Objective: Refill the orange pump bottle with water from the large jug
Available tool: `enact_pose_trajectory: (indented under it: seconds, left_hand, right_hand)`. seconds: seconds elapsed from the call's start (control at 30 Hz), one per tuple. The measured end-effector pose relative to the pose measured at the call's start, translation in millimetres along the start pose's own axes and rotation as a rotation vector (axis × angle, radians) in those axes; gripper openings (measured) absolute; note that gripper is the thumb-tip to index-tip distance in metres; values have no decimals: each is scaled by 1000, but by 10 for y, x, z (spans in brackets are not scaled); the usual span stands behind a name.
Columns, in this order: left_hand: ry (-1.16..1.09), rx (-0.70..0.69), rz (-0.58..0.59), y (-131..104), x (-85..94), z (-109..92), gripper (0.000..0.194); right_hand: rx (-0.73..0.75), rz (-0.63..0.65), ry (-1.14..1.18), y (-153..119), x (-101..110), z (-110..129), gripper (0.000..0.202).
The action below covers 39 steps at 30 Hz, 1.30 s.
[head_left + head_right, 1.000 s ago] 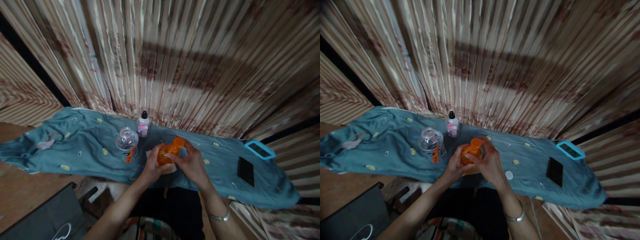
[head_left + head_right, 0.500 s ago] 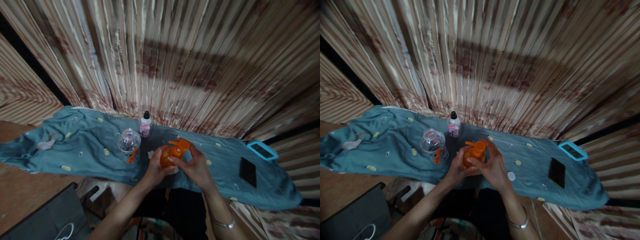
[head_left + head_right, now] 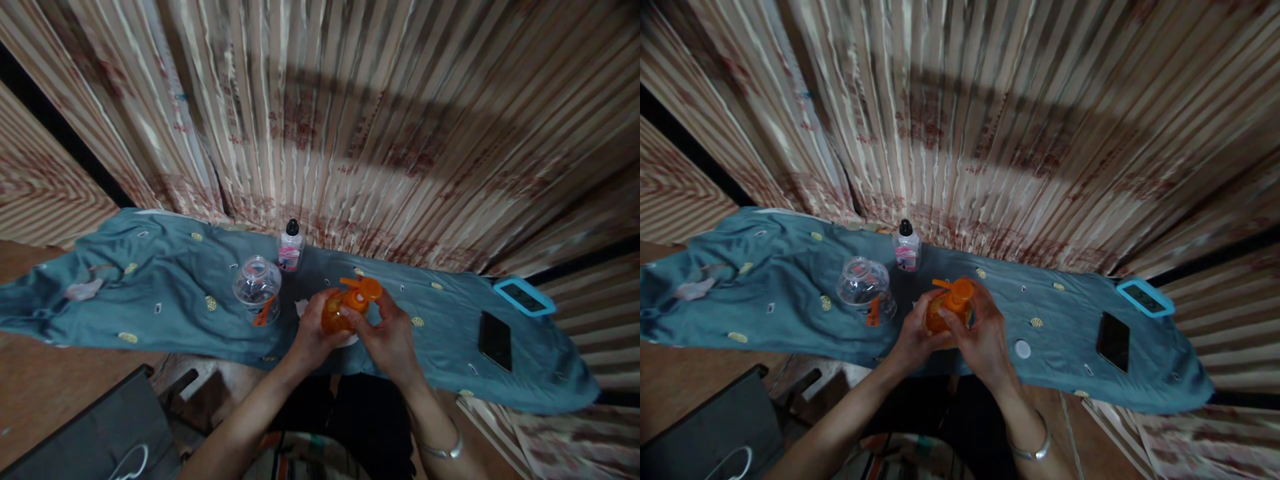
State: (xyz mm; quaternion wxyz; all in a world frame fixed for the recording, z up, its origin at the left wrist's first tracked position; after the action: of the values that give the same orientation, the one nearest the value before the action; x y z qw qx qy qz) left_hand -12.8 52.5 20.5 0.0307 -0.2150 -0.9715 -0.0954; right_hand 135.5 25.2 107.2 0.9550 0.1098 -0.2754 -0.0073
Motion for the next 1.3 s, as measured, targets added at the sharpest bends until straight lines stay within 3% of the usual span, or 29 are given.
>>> enact_pose_trajectory:
  seconds: [0.1,0.23,0.5,0.6,0.7,0.8,0.87,1.0,1.13,1.3]
  left_hand:
    - [14,8,10,13,3,-9,72]
    - [3,15,15,22,2,-1,76]
    - [-55,22,15,16,-8,37,103]
    - [-43,1,6,62,-28,13,108]
    - [-15,-27,-18,112,-19,-27,104]
    - [2,-31,-31,150,10,-33,86]
    - [-6,-29,-11,169,13,-13,78]
    - [-26,-32,-49,175,51,32,79]
    - [-3,-12,-90,168,97,15,80]
    - [13,-6,-131,148,198,-72,82]
  right_hand:
    - [9,-9,-6,5,4,6,51]
    - [37,94,31,66,5,-33,57]
    - [56,311,194,152,-79,-252,73]
    - [69,284,311,148,-86,-501,90]
    - [-7,192,347,98,-126,-968,88]
    - [-175,92,199,-40,-229,-1436,72]
    - [-260,124,83,-149,-368,-1591,52]
    - [-372,241,-126,-292,-585,-1603,34]
    - [-478,324,-245,-319,-634,-1594,18]
    - [-538,293,-218,-367,-583,-1676,16]
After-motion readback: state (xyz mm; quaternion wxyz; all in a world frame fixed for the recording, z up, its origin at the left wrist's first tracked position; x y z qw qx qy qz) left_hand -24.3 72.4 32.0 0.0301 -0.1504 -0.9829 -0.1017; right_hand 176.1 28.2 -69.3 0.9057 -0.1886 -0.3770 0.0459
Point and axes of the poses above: each hand's wrist, its own y-axis towards the middle knuckle, its own x-axis out of the back of the hand, z = x × y, the point moved 7 cm from there along y, towards the middle knuckle, and after that the axes turned 13 degrees about z, right-handed, at the moved point
